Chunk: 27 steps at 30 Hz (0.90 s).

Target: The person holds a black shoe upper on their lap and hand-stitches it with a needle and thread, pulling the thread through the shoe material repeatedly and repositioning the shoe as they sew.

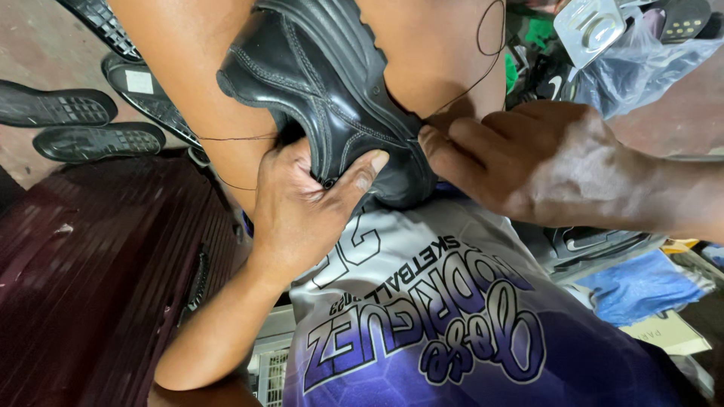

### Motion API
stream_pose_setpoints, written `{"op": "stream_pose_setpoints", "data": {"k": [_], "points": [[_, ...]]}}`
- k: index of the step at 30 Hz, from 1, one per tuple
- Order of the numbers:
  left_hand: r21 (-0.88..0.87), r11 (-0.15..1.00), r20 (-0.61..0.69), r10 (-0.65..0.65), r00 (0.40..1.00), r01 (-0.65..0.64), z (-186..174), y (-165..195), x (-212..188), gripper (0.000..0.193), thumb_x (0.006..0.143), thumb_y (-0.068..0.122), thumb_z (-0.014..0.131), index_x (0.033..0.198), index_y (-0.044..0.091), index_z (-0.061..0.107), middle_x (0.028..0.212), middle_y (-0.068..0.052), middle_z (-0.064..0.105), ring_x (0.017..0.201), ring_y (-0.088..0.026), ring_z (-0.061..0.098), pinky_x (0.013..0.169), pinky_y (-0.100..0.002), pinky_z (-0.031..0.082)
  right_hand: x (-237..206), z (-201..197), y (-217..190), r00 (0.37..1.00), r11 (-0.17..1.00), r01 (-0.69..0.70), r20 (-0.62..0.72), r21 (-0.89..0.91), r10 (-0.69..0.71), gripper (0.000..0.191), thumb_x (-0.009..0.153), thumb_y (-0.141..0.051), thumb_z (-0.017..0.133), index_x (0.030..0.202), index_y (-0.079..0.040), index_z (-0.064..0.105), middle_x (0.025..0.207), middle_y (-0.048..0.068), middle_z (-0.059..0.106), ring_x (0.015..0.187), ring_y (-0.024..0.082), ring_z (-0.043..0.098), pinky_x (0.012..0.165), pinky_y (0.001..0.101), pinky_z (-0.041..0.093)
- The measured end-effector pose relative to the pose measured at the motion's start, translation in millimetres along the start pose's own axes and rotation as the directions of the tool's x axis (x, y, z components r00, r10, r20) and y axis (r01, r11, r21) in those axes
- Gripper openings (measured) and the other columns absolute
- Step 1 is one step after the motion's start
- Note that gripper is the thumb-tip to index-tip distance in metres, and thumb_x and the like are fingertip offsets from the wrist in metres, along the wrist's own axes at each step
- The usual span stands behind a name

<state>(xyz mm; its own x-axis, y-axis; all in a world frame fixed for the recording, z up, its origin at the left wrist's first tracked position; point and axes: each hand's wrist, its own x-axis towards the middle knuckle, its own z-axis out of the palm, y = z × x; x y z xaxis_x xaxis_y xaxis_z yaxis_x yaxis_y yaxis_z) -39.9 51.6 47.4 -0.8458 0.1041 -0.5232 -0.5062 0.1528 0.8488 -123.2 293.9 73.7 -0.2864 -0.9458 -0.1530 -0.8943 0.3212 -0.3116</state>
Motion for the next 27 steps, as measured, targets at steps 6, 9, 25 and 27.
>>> {"op": "stream_pose_setpoints", "data": {"k": [6, 9, 25, 27], "points": [[-0.086, 0.996, 0.002, -0.019, 1.0, 0.019, -1, -1, 2, 0.01, 0.094, 0.005, 0.076, 0.1, -0.002, 0.074, 0.09, -0.005, 0.08, 0.08, -0.002, 0.066, 0.076, -0.024, 0.057, 7, 3, 0, 0.931, 0.933, -0.285, 0.295, 0.221, 0.215, 0.012, 0.092, -0.015, 0.062, 0.1, -0.007, 0.062, 0.052, 0.002, 0.055, 0.038, 0.016, 0.055, 0.037, 0.0368, 0.043], [-0.083, 0.996, 0.015, -0.01, 1.0, 0.012, -2, -2, 1, 0.009, 0.094, 0.005, 0.075, 0.1, -0.002, 0.074, 0.089, -0.004, 0.079, 0.08, -0.003, 0.067, 0.076, -0.023, 0.058, 10, 3, 1, 0.998, 0.98, -0.065, 0.03, 0.19, 0.06, 0.015, 0.088, -0.005, 0.063, 0.102, 0.0, 0.059, 0.063, 0.011, 0.06, 0.043, 0.023, 0.057, 0.038, 0.0375, 0.043], [-0.132, 0.989, 0.011, 0.068, 0.998, -0.066, 0, -10, 1, 0.009, 0.096, 0.0, 0.075, 0.103, -0.005, 0.073, 0.094, -0.004, 0.077, 0.084, -0.003, 0.064, 0.081, -0.024, 0.057, 14, 4, -1, 0.96, 0.871, -0.276, 0.079, 0.405, 0.267, 0.01, 0.1, -0.014, 0.064, 0.097, -0.008, 0.057, 0.066, 0.003, 0.057, 0.054, 0.024, 0.064, 0.046, 0.0412, 0.049], [-0.098, 0.994, 0.004, 0.041, 0.999, -0.04, 0, -11, 1, 0.008, 0.095, 0.001, 0.076, 0.1, -0.004, 0.074, 0.091, -0.003, 0.078, 0.082, -0.002, 0.065, 0.078, -0.023, 0.057, 16, 4, -1, 0.956, 0.933, -0.262, 0.197, 0.245, 0.217, 0.012, 0.096, -0.02, 0.065, 0.092, -0.011, 0.058, 0.064, 0.005, 0.057, 0.05, 0.024, 0.062, 0.045, 0.0419, 0.049]]}}
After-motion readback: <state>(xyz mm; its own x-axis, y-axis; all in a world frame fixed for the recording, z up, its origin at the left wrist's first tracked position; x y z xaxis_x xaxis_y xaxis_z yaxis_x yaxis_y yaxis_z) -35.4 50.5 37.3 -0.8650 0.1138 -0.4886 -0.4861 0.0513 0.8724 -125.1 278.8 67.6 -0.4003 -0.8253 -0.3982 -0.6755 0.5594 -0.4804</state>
